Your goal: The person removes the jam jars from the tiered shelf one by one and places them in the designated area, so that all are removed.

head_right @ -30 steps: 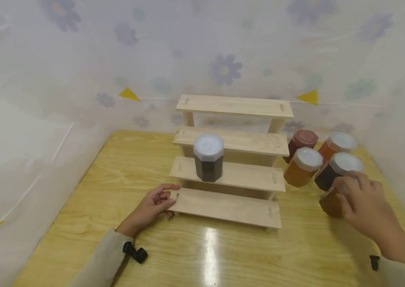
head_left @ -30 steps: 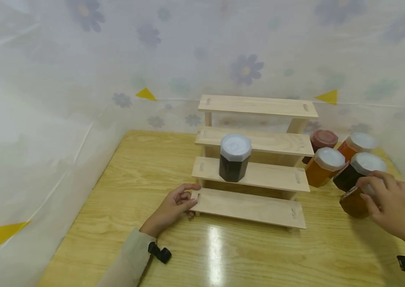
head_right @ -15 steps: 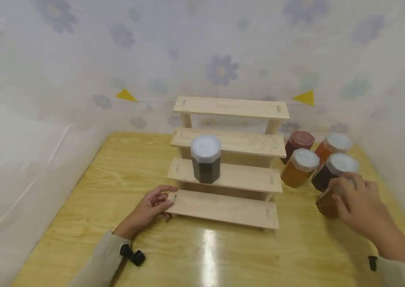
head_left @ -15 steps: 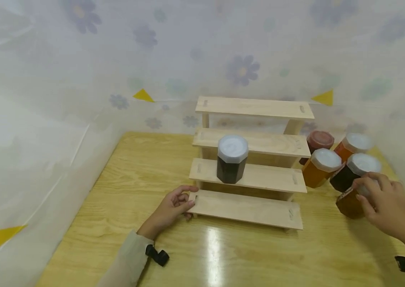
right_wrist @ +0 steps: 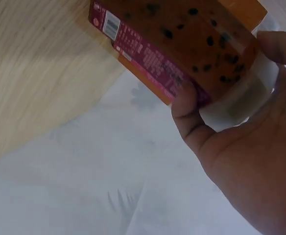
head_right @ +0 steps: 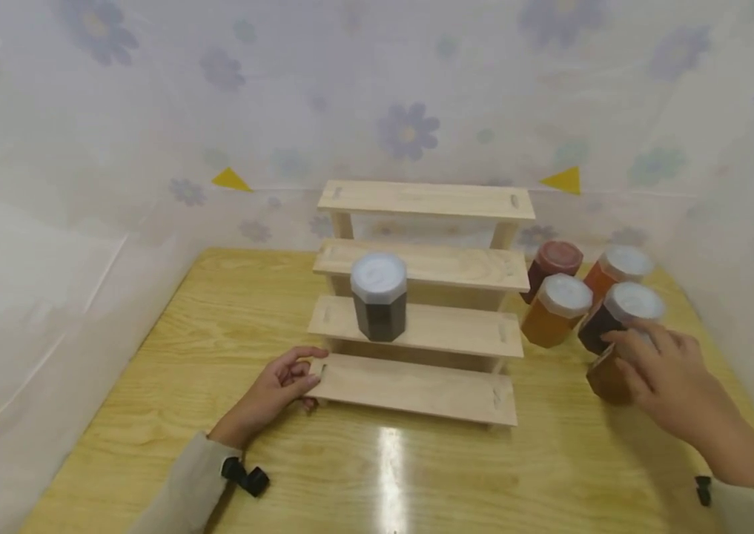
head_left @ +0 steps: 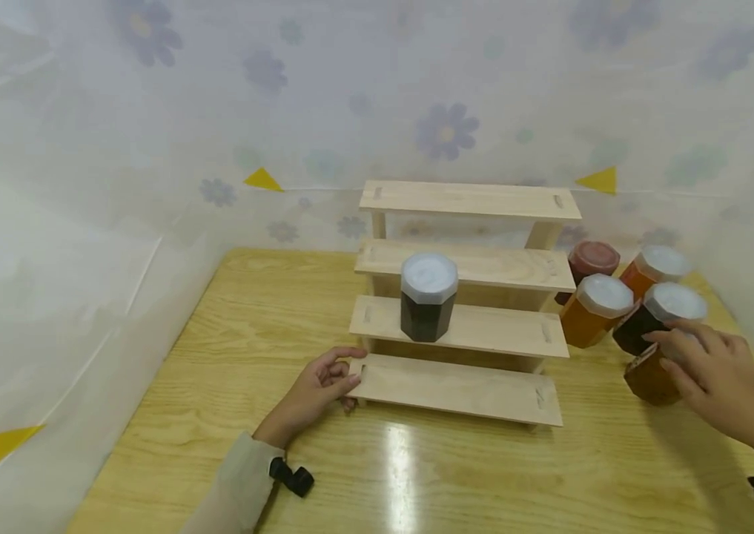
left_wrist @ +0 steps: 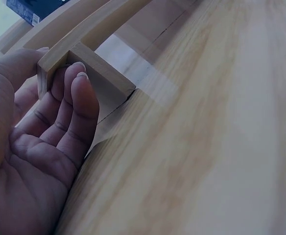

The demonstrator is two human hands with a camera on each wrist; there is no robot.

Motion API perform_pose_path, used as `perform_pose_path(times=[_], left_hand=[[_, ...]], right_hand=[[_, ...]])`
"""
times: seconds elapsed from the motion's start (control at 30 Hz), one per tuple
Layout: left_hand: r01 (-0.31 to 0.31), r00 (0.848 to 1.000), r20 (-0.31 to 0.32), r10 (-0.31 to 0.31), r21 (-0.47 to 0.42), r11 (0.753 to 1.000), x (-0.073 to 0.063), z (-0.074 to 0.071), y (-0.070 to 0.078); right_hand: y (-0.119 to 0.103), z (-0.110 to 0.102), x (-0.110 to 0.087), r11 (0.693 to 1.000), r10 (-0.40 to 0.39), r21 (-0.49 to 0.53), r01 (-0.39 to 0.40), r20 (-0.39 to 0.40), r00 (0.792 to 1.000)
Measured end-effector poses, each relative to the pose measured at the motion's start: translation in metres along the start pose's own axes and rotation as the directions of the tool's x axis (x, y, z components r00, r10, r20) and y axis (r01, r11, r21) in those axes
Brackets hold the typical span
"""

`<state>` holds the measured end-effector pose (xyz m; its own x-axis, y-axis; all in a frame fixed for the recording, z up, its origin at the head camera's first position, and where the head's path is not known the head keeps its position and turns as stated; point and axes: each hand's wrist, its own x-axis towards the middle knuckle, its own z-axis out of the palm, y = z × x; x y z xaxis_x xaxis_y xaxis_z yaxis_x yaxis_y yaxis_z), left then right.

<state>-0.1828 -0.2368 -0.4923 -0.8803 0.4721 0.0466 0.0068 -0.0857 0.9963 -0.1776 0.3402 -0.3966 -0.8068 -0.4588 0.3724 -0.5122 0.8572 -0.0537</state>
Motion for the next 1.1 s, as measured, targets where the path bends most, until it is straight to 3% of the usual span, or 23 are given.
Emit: perform_pose_path(times=[0.2, 0.33, 0.5, 0.7, 0.9, 0.97, 1.1], left_hand=[[-0.004, 1.000, -0.003, 0.004, -0.002, 1.000, -0.001, 0.001, 0.001], [-0.009, 1.000, -0.002, 0.009, -0.005, 1.000, -0.002, 0.001, 0.001], [-0.023, 1.000, 0.008, 0.023, -0.005, 1.000, -0.001, 0.001, 0.001], [-0.024, 1.000, 0.006, 0.024, -0.027, 0.999, -0.001, 0.000, 0.001], [-0.021, 1.000, 0.015, 0.021, -0.001, 1.000, -0.001, 0.000, -0.001], [-0.023, 1.000, 0.008, 0.023, 0.010, 1.000, -0.001, 0.000, -0.002], [-0.028, 1.000, 0.004, 0.028, -0.001, 1.000, 0.000, 0.001, -0.002]], right_hand=[[-0.008, -0.024, 0.010, 0.996, 0.016, -0.089, -0.017, -0.008, 1.000], [-0.020, -0.042, 0.028, 0.999, 0.051, 0.013, -0.050, -0.091, 0.995], [-0.036, -0.058, 0.065, 0.989, -0.022, 0.137, 0.049, -0.192, 0.981], [-0.058, -0.061, 0.097, 0.967, -0.007, 0.250, 0.047, -0.161, 0.987], [-0.076, -0.059, 0.113, 0.948, 0.012, 0.318, 0.028, -0.123, 0.992], [-0.080, -0.059, 0.118, 0.942, 0.009, 0.333, 0.042, -0.149, 0.989], [-0.087, -0.057, 0.130, 0.917, -0.049, 0.373, 0.141, -0.245, 0.968]])
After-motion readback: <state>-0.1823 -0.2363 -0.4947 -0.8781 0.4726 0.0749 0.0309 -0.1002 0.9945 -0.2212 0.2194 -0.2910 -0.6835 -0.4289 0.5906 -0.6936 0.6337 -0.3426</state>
